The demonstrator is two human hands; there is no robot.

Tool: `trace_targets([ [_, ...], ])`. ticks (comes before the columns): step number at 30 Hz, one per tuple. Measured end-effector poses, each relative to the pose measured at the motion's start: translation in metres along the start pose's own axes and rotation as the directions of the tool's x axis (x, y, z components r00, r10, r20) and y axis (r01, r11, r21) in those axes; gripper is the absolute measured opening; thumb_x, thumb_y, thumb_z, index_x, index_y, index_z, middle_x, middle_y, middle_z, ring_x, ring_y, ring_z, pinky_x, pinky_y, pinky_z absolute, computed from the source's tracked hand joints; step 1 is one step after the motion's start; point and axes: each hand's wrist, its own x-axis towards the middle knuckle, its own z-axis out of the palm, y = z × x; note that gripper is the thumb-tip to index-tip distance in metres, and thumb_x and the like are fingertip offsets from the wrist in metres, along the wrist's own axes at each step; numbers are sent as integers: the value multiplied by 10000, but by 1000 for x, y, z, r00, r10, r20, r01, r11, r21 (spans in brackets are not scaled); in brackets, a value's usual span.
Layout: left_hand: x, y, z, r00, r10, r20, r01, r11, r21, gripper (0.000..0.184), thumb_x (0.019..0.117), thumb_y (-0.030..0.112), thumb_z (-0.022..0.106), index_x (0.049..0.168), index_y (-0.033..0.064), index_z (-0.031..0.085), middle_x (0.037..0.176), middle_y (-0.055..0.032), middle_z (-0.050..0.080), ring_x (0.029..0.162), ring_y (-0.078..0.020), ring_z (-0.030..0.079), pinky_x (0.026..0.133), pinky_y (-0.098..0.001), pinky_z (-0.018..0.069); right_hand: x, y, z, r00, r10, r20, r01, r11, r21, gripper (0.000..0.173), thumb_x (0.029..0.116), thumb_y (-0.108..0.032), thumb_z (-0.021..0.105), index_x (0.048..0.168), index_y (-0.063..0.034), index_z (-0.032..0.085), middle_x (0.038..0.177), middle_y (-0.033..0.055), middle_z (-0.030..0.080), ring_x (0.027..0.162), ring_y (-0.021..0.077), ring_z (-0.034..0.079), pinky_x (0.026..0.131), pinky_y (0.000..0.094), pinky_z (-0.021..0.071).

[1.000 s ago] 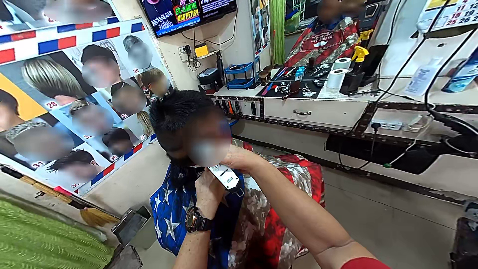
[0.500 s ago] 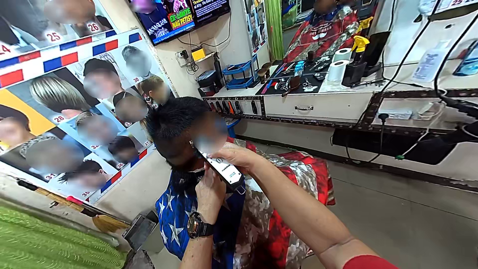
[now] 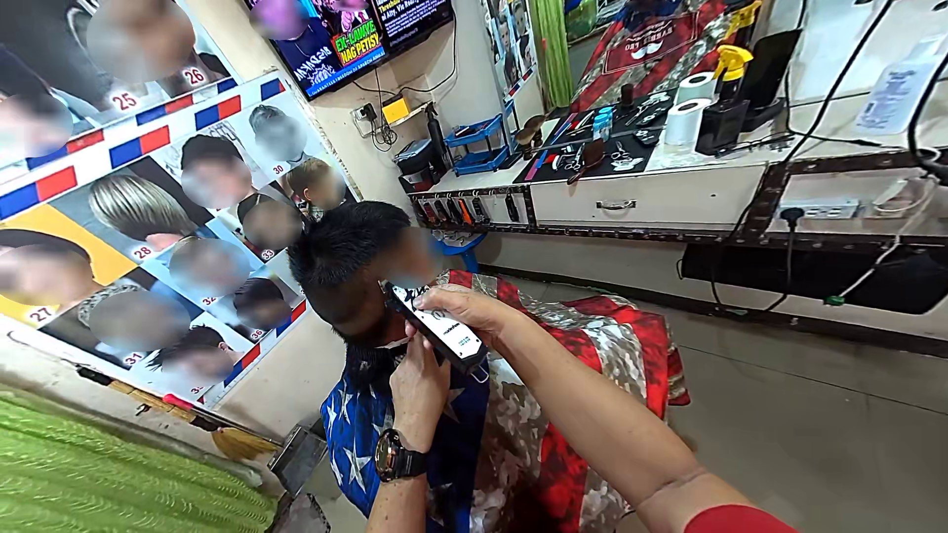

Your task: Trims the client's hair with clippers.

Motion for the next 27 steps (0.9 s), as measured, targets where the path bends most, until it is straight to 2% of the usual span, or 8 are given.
trace_targets([
  [4,0,-1,2,1000,-7,-20,7,1000,0,404,882,237,722,1181,-26,656,992,-179,735,798,-349,747,646,-528,595,2,5,-9,999,29,34,-29,1000,-2,278,1076,-237,409,1029,-60,618,889,101,728,668,134,696,621,255,592],
  [7,2,2,-2,998,-44,55,43,999,6,601,886,228,721,1397,-44,557,1089,-203,729,846,-366,744,698,-544,594,2,5,-13,1000,8,8,-8,999,39,282,1076,-262,429,1049,-66,630,884,95,729,645,121,691,589,237,586],
  [9,3,2,-2,995,-58,84,56,998,20,674,897,244,710,1474,-24,487,1132,-191,729,861,-347,750,715,-526,602,4,7,-18,1000,-9,15,7,997,77,289,1062,-283,437,1055,-71,634,877,97,726,632,118,684,574,234,582],
  [12,4,3,-1,994,-69,88,66,997,35,648,891,253,714,1439,-35,521,1116,-194,724,864,-348,746,717,-525,601,2,5,-23,996,36,77,-41,997,71,289,1074,-260,401,1036,-77,620,883,88,725,645,113,687,594,235,588],
  [16,7,6,-5,974,-144,177,140,990,37,710,919,263,698,1529,23,425,1130,-146,725,939,-313,734,790,-518,593,3,2,-27,996,39,85,-51,989,142,286,1078,-269,398,1055,-76,608,873,89,724,638,111,692,578,228,591],
  [20,7,7,-6,975,-149,164,146,989,31,710,914,259,703,1517,6,425,1103,-139,728,930,-302,734,785,-508,595,10,9,-37,992,66,111,-85,981,174,301,1070,-293,411,1072,-74,618,885,102,726,630,127,690,571,246,591],
  [25,6,6,-4,980,-127,153,123,992,33,787,914,237,698,1568,-10,335,1098,-142,721,916,-319,731,766,-524,597,8,6,-38,993,54,102,-76,972,224,285,1071,-281,414,1081,-74,608,873,102,721,641,124,696,569,227,587],
  [27,5,6,-2,986,-113,121,109,993,40,772,910,238,700,1552,-20,359,1091,-143,727,903,-316,735,756,-518,601,8,6,-39,991,73,109,-95,972,216,290,1080,-286,412,1074,-73,609,883,102,728,649,123,701,578,224,589],
])
